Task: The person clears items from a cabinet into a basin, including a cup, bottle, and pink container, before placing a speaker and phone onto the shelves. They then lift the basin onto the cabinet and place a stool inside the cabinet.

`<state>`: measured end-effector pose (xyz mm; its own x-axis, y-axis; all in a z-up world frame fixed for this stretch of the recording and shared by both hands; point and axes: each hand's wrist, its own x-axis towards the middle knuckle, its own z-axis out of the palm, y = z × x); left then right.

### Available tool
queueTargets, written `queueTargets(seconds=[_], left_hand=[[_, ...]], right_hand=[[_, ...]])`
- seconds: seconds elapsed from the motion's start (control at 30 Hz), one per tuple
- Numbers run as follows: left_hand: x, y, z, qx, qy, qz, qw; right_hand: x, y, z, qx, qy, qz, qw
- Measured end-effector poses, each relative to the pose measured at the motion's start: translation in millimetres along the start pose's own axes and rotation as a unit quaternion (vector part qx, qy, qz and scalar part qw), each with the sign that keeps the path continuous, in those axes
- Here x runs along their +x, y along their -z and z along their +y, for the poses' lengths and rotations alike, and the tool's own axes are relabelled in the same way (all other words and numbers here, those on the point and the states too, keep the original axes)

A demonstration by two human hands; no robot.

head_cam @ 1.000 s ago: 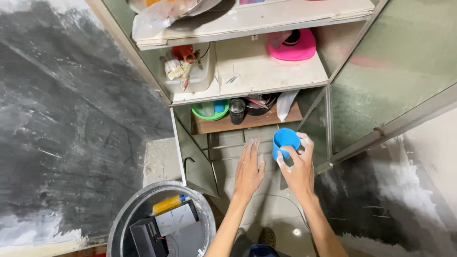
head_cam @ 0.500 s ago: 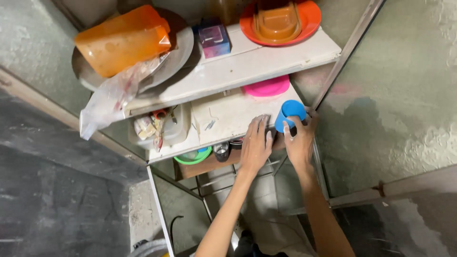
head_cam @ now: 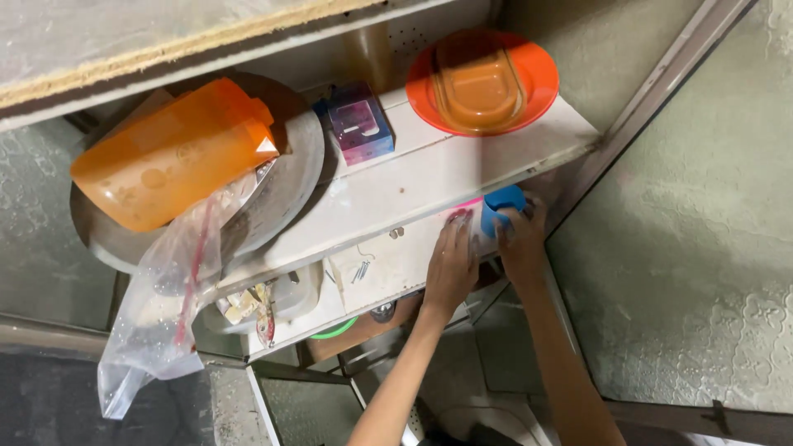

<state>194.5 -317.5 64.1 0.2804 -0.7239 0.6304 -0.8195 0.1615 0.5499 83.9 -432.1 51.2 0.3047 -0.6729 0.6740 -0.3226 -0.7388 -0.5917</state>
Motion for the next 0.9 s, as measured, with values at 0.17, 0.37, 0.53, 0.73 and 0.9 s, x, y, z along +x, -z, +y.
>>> queueTargets(seconds=[0.17,0.37,0.53,0.73,0.9], left_hand=[[4,-4,-1,0.000,0.001,-0.015,1.000],[-5,2,13,0.016,-0.033,0.034,0.999],[-38,16,42,0.015,0.015,0.006,1.000],[-102,17,82,0.066,0.051,0.038,0.996],[-184,28,125,0.115,0.112,0.033,0.986]], right_hand=[[-5,10,-14,-0.058,0.000,0.007,0.998],[-29,27,-28,-0.073,-0.005,-0.005,0.997],[-59,51,-47,-0.069,0.006,-0.029,0.997],[-102,100,-81,-0.073,0.069,-0.063,0.993],[-163,129,-101,-0.004,0.053,-0.158,0.986]])
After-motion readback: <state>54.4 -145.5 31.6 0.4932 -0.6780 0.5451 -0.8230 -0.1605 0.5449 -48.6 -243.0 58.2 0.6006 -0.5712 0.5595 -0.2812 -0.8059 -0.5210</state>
